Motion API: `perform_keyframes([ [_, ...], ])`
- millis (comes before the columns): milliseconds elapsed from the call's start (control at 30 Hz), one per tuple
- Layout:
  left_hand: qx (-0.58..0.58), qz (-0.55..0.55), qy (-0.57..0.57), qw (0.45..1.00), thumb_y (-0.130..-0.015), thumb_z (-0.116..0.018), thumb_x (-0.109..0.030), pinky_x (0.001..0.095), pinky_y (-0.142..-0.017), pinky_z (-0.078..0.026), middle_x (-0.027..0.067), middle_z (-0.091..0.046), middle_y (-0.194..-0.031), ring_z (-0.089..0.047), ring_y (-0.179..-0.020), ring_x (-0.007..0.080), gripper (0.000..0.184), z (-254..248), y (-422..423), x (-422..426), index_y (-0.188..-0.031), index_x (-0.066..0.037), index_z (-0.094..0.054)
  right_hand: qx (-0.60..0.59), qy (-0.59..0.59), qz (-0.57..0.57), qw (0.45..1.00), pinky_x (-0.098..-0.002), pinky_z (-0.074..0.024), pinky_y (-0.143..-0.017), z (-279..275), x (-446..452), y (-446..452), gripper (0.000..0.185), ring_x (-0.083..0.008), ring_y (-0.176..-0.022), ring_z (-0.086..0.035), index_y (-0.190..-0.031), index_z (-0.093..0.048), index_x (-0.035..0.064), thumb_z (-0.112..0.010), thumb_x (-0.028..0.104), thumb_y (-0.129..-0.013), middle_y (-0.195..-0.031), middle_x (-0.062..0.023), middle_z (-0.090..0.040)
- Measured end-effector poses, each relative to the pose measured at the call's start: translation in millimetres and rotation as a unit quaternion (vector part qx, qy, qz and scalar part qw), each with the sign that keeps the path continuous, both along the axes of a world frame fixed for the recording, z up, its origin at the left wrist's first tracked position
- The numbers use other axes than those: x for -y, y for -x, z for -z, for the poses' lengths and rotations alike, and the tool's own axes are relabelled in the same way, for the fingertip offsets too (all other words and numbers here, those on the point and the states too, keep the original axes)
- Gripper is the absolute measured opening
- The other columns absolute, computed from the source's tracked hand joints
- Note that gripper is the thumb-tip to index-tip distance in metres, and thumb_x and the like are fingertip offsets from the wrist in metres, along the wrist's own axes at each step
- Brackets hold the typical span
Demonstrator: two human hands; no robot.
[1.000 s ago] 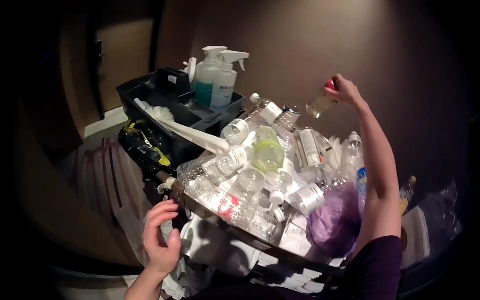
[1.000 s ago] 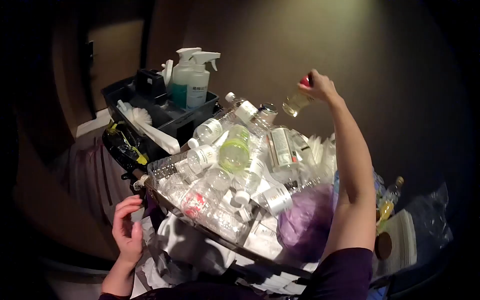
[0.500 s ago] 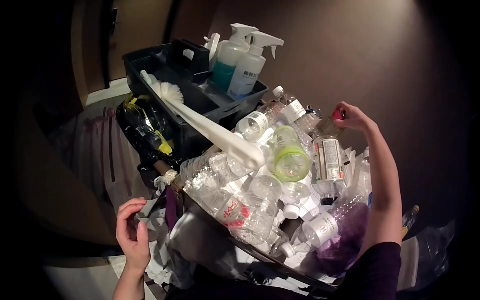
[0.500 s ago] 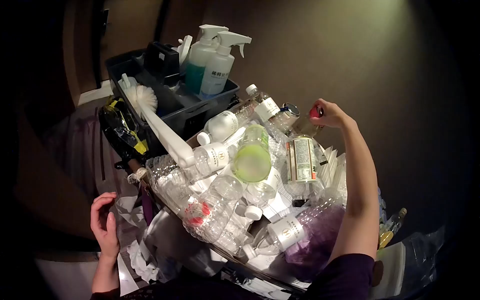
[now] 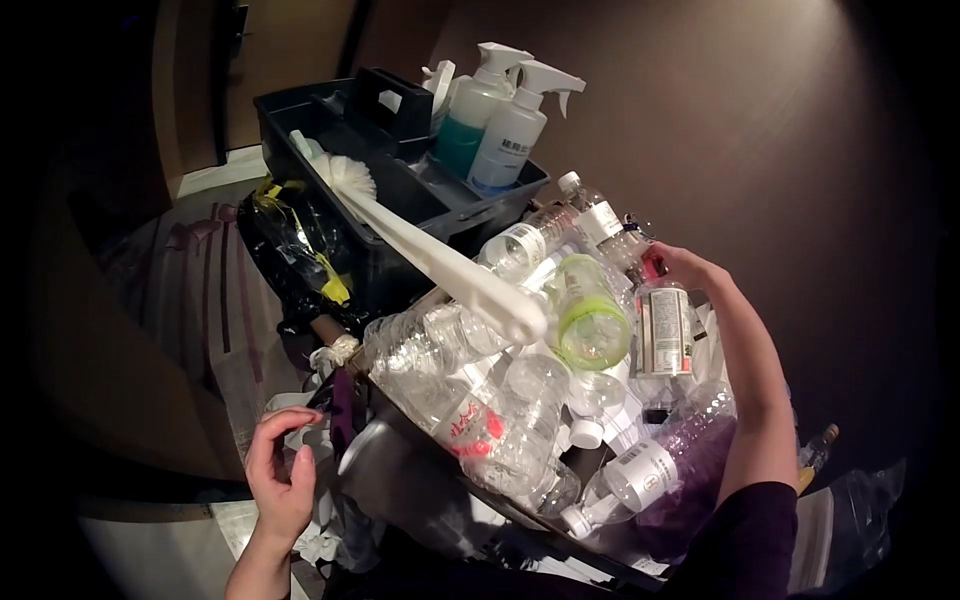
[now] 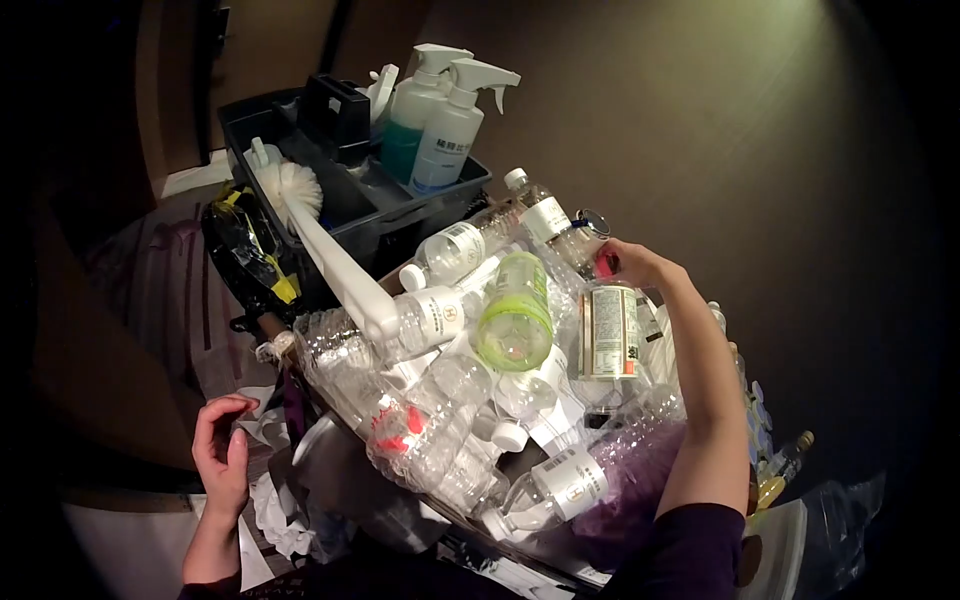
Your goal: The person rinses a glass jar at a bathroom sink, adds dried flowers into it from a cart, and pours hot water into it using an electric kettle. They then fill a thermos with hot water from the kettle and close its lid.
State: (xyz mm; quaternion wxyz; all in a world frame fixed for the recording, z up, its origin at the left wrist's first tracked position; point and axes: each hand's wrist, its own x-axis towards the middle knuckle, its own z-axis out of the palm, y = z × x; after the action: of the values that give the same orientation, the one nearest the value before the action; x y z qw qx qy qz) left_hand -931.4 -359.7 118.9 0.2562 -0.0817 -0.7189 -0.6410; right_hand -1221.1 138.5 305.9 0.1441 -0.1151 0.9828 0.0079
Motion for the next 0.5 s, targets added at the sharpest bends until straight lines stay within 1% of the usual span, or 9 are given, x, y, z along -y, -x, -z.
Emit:
perform_keyframes([
  [33, 0.008, -0.005, -0.003, 1.000, -0.087, -0.051, -0.009, 0.0338, -0.095, -0.040, 0.0128, -0.055, -0.105, -0.055, -0.103, 0.0208, 0.025, 0, -1, 0, -0.109, 0.003, -0.050, 0.009, -0.007, 0.003, 1.000, -0.0317, -0.0469, -0.089, 2, 0, 4, 0.055, -0.0203, -0.096, -0.059, -0.119, -0.053, 0.0090, -0.077, 0.029, -0.074, -0.105, -0.0105, -0.063],
  [67, 0.016, -0.008, -0.006, 1.000, -0.087, -0.051, -0.009, 0.0335, -0.094, -0.041, 0.0126, -0.055, -0.106, -0.055, -0.103, 0.0205, 0.025, -1, -3, 0, -0.109, 0.003, -0.050, 0.054, -0.045, 0.008, 0.998, -0.0316, -0.0444, -0.094, -3, -5, 12, 0.070, -0.0213, -0.107, -0.057, -0.134, -0.044, 0.0138, -0.076, 0.033, -0.075, -0.116, -0.0132, -0.060],
  [167, 0.033, -0.027, -0.042, 0.998, -0.081, -0.054, -0.006, 0.0310, -0.089, -0.041, 0.0139, -0.059, -0.103, -0.056, -0.097, 0.0205, 0.027, 2, -3, -1, -0.107, 0.003, -0.053, 0.004, -0.086, 0.128, 0.988, -0.0339, -0.0416, -0.099, -36, -9, 23, 0.089, -0.0248, -0.120, -0.050, -0.145, -0.025, 0.0165, -0.076, 0.038, -0.075, -0.129, -0.0180, -0.053],
  [200, 0.036, -0.026, -0.044, 0.998, -0.081, -0.054, -0.006, 0.0306, -0.088, -0.041, 0.0135, -0.060, -0.103, -0.056, -0.097, 0.0201, 0.027, 3, -3, -1, -0.107, 0.003, -0.053, 0.022, 0.132, 0.145, 0.980, -0.0365, -0.0390, -0.102, -48, -10, 20, 0.098, -0.0291, -0.127, -0.044, -0.148, -0.014, 0.0138, -0.075, 0.040, -0.076, -0.136, -0.0223, -0.045],
  [300, 0.042, -0.022, -0.048, 0.998, -0.080, -0.054, -0.005, 0.0295, -0.088, -0.041, 0.0126, -0.060, -0.103, -0.056, -0.097, 0.0190, 0.028, 3, -4, -2, -0.107, 0.003, -0.054, -0.011, 0.121, 0.060, 0.991, -0.0393, -0.0392, -0.103, -40, 25, 16, 0.092, -0.0284, -0.121, -0.048, -0.148, -0.015, 0.0155, -0.074, 0.034, -0.079, -0.136, -0.0222, -0.043],
  [333, 0.048, -0.017, -0.046, 0.998, -0.080, -0.054, -0.004, 0.0294, -0.088, -0.041, 0.0125, -0.060, -0.103, -0.056, -0.097, 0.0187, 0.028, 2, -5, -2, -0.107, 0.003, -0.054, 0.016, 0.146, 0.018, 0.989, -0.0389, -0.0426, -0.099, -28, 29, 20, 0.087, -0.0279, -0.117, -0.051, -0.147, -0.021, 0.0137, -0.073, 0.033, -0.079, -0.136, -0.0214, -0.043],
  [367, 0.053, -0.014, -0.045, 0.998, -0.079, -0.053, -0.003, 0.0292, -0.088, -0.041, 0.0124, -0.060, -0.102, -0.056, -0.097, 0.0185, 0.028, 1, -5, -2, -0.106, 0.003, -0.054, 0.005, 0.118, -0.024, 0.993, -0.0380, -0.0455, -0.094, -14, 22, 36, 0.080, -0.0291, -0.112, -0.054, -0.143, -0.030, 0.0119, -0.074, 0.030, -0.078, -0.135, -0.0223, -0.042],
  [433, 0.050, -0.018, -0.040, 0.998, -0.078, -0.053, -0.001, 0.0289, -0.088, -0.042, 0.0119, -0.062, -0.100, -0.057, -0.094, 0.0179, 0.028, -1, -7, -2, -0.105, 0.002, -0.055, -0.082, 0.058, -0.052, 0.994, -0.0369, -0.0467, -0.091, -5, 27, 37, 0.076, -0.0301, -0.102, -0.057, -0.139, -0.038, 0.0103, -0.075, 0.026, -0.074, -0.125, -0.0203, -0.049],
  [500, 0.051, -0.015, -0.023, 0.998, -0.078, -0.053, -0.001, 0.0288, -0.087, -0.043, 0.0119, -0.063, -0.099, -0.058, -0.093, 0.0178, 0.028, -1, -12, 1, -0.105, 0.002, -0.055, -0.127, 0.035, 0.006, 0.991, -0.0366, -0.0465, -0.091, -5, 44, 19, 0.074, -0.0315, -0.099, -0.056, -0.134, -0.044, 0.0087, -0.076, 0.026, -0.070, -0.113, -0.0185, -0.053],
])
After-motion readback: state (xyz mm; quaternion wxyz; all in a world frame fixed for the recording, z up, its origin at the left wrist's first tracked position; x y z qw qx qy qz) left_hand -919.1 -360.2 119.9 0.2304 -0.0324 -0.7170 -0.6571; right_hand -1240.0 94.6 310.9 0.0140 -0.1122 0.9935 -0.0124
